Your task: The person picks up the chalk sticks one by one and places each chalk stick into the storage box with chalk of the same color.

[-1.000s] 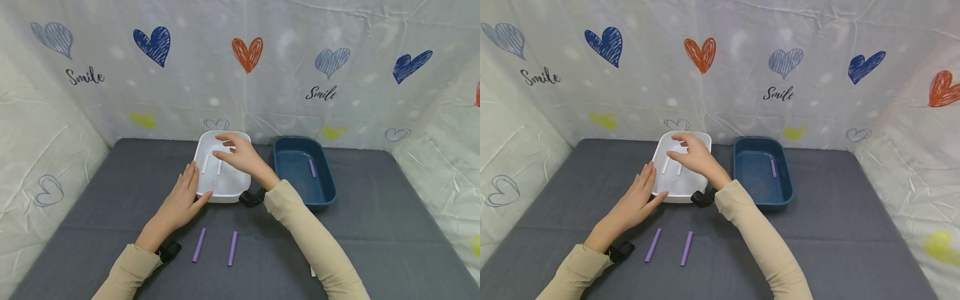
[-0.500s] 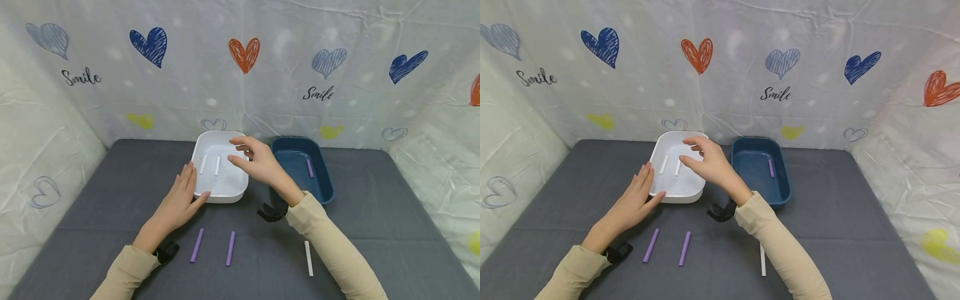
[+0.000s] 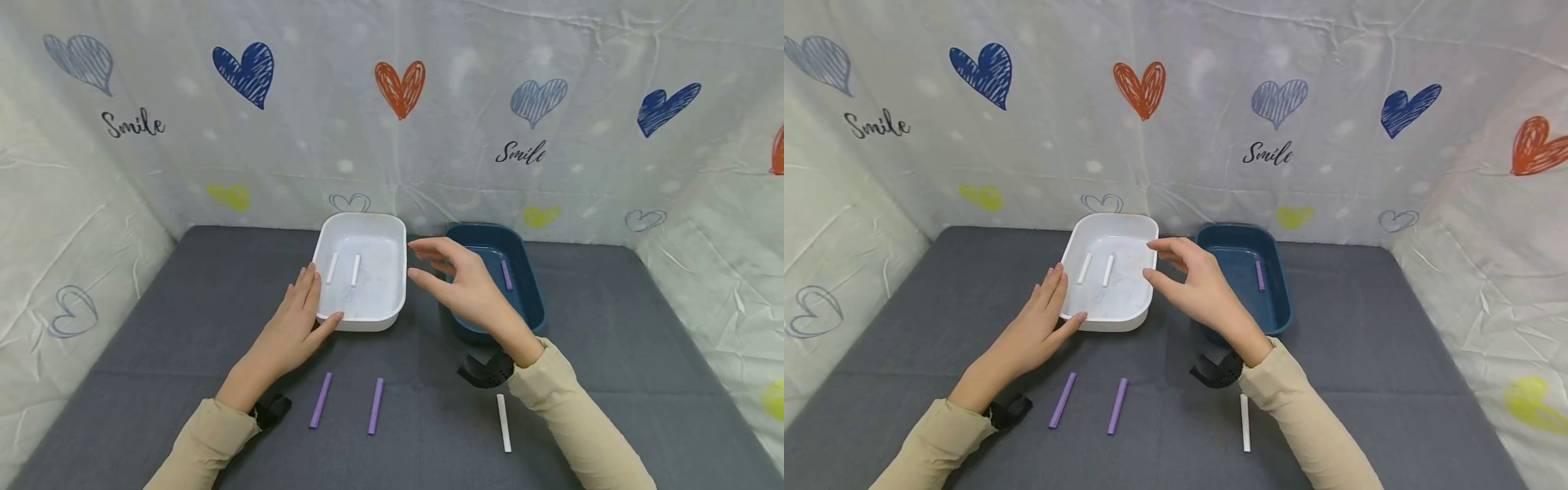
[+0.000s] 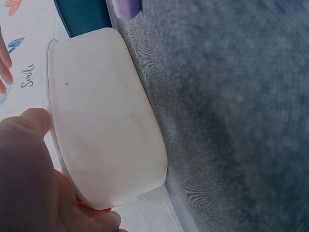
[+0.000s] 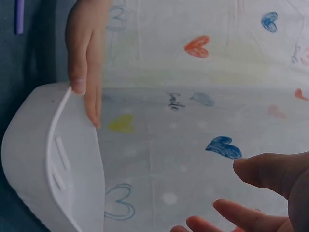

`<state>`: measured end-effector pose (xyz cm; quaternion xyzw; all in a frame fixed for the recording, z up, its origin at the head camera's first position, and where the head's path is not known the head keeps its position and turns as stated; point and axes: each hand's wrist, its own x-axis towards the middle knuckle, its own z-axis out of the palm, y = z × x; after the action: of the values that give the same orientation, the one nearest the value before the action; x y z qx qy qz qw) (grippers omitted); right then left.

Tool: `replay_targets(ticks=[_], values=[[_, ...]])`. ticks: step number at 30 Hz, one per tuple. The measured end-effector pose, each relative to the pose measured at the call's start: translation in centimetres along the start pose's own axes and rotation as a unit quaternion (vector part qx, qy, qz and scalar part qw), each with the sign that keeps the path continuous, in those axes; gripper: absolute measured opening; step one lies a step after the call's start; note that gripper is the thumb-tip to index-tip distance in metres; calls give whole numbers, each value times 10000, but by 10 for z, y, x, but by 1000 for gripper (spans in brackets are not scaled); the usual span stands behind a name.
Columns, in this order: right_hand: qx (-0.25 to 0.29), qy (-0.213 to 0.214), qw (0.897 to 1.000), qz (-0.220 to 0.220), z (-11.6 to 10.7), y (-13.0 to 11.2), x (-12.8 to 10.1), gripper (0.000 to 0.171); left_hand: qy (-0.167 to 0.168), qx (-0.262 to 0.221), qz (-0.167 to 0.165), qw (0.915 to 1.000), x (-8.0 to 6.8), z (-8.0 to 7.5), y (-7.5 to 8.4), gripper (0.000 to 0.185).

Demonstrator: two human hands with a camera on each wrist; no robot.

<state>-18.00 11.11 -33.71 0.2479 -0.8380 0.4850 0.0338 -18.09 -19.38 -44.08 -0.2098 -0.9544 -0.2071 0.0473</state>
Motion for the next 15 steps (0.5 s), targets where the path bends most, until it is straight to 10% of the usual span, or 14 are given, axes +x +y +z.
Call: replay_targets(ticks=[15], values=[[103,256,9993,-259,-23,3,-58,40,-28,9,1,10000,0,0,-1,86]])
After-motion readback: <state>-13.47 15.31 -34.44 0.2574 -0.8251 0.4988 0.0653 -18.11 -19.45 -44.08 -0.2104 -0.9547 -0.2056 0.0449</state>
